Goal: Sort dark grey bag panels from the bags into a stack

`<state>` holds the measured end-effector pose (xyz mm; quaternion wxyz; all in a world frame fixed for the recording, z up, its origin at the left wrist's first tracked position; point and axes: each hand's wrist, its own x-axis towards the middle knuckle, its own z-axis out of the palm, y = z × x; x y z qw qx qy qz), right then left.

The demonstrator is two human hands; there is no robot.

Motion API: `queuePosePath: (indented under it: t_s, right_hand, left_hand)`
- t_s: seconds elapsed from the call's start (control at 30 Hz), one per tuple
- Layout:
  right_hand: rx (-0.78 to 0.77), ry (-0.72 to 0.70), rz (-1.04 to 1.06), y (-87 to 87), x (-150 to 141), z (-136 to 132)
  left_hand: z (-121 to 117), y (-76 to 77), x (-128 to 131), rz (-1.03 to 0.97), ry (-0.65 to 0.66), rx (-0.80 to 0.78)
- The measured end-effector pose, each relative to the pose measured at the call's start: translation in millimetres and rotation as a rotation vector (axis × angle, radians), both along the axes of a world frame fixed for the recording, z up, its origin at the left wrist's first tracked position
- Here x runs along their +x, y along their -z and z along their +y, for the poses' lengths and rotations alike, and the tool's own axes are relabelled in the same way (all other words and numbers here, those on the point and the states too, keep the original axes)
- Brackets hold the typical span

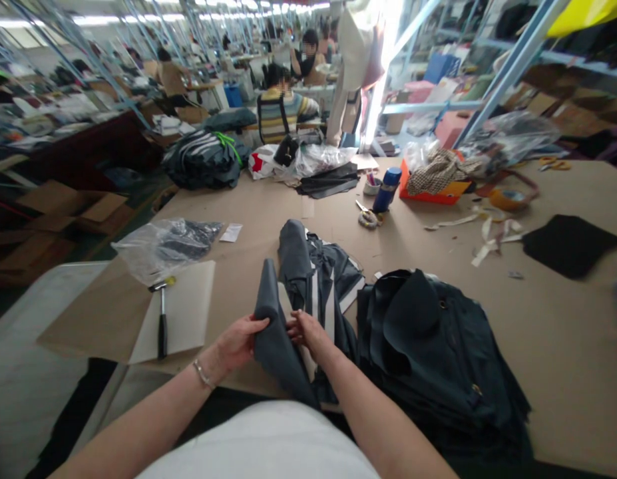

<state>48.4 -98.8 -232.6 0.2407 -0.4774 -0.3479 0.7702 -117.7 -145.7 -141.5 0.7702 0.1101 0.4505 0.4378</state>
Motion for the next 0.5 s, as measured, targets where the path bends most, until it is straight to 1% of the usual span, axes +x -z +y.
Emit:
queuePosePath:
  t_s: [0.1,0.13,0.2,0.27,0.3,0.37,0.4,0.43,0.5]
  right_hand:
    - [-0.057,-0.012,0.078,-11.9,-10,1]
    - [-0.084,-0.030,0.141,-16.2,-11,2]
    - [-0.171,-0.103,0.363,-24.8,-10,2]
    - [-0.265,-0.174,0.585,-31.3,-12,-1]
    - [-0.283,-0.170,0.617,-33.1,-14,-2]
    - [-0.280,-0.132,0.522,-34.2,-21,-6]
    - [-0.300,-0.139,0.462,-34.0,-25,-8]
    - [-0.340,-0.170,0.419,-34.0,-29,-9]
    - [-0.416,-0.252,0.427,-35.8,-34,-11]
  left_hand:
    - [-2,-38.2,0,-0.113,0.002,0.060]
    - [-3,-47.8,-2,-0.138,0.006,0.083]
    - [-4,-60.9,-9,-0.171,0.033,0.125]
    - [-5,-66.5,-17,-0.172,0.059,0.146]
    - [-5,-67.3,-20,-0.162,0.053,0.145]
    - [-7,-67.1,-25,-0.129,0.014,0.123]
    - [-8,-66.9,-25,-0.116,-0.005,0.110]
    - [-9,-67.1,-25,-0.110,-0.016,0.102]
    - [-11,-69.2,-26,-0.109,-0.017,0.105]
